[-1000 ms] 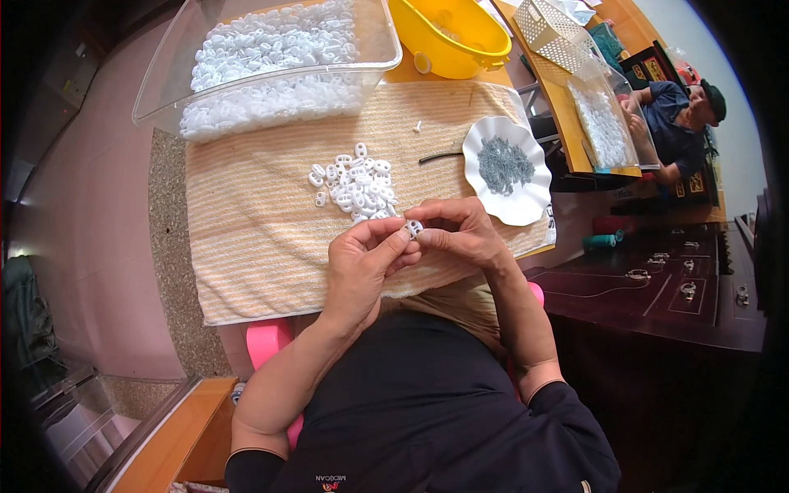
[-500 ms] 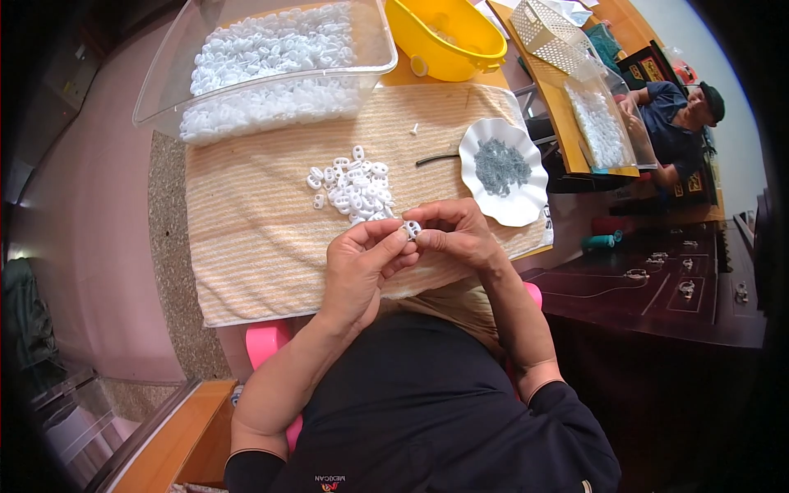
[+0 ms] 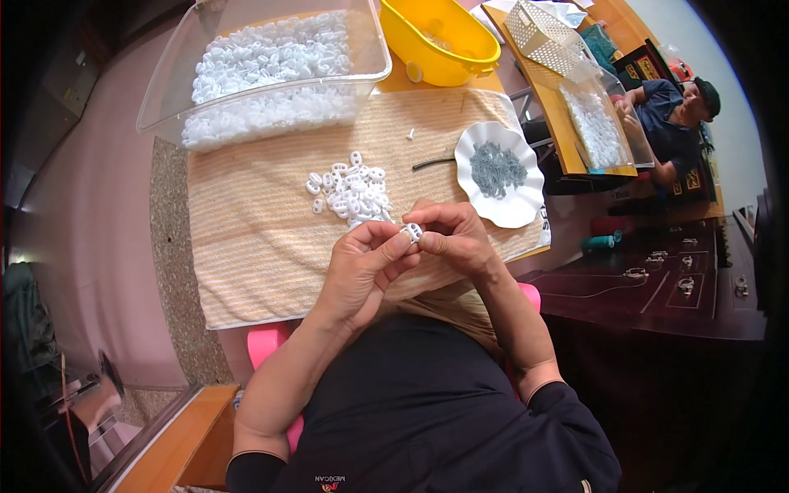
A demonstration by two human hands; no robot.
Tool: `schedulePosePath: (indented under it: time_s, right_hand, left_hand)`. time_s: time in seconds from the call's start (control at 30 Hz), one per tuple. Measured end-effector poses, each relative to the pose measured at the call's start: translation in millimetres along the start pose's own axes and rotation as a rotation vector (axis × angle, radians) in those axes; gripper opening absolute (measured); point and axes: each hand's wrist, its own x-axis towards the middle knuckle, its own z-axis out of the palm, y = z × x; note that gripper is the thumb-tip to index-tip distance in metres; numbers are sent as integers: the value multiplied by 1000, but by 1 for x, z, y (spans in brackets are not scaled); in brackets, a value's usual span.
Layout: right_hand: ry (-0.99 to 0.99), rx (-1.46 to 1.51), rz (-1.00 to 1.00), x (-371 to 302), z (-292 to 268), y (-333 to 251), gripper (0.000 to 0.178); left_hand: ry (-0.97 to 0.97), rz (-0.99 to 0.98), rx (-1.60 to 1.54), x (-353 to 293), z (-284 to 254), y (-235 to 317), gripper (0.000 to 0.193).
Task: Assembling small plastic components by inserting metal pins manually.
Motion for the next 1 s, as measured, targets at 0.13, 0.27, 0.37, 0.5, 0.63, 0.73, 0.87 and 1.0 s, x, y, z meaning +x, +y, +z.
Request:
schedulePosePath:
  time_s: [0.13, 0.27, 0.37, 0.5, 0.63, 0.73, 0.87, 1.0]
  right_hand:
    - [-28, -16, -72, 1, 5, -2, 29]
    - [-27, -28, -99, 1, 7, -1, 28]
    - [-31, -42, -100, 0, 9, -3, 28]
    - [-21, -29, -95, -2, 14, -6, 29]
    - [-31, -77, -120, -3, 19, -11, 30]
    - [-38, -132, -144, -5, 20, -14, 30]
    - [-29, -25, -49, -5, 22, -18, 25]
    - [-52, -72, -32, -2, 18, -27, 19]
  left_hand:
    - [-89, -25, 13, 1, -3, 2, 8]
    - [-100, -21, 19, -1, -1, 4, 9]
    - [-128, -5, 25, -2, -1, 3, 8]
    - [-130, 31, 26, -5, 2, 3, 9]
    - [-159, 51, 37, -6, 0, 1, 9]
    - [-148, 54, 36, -8, 3, 1, 9]
    - [-148, 46, 48, -5, 4, 1, 9]
    - [-108, 15, 55, -2, 1, -2, 10]
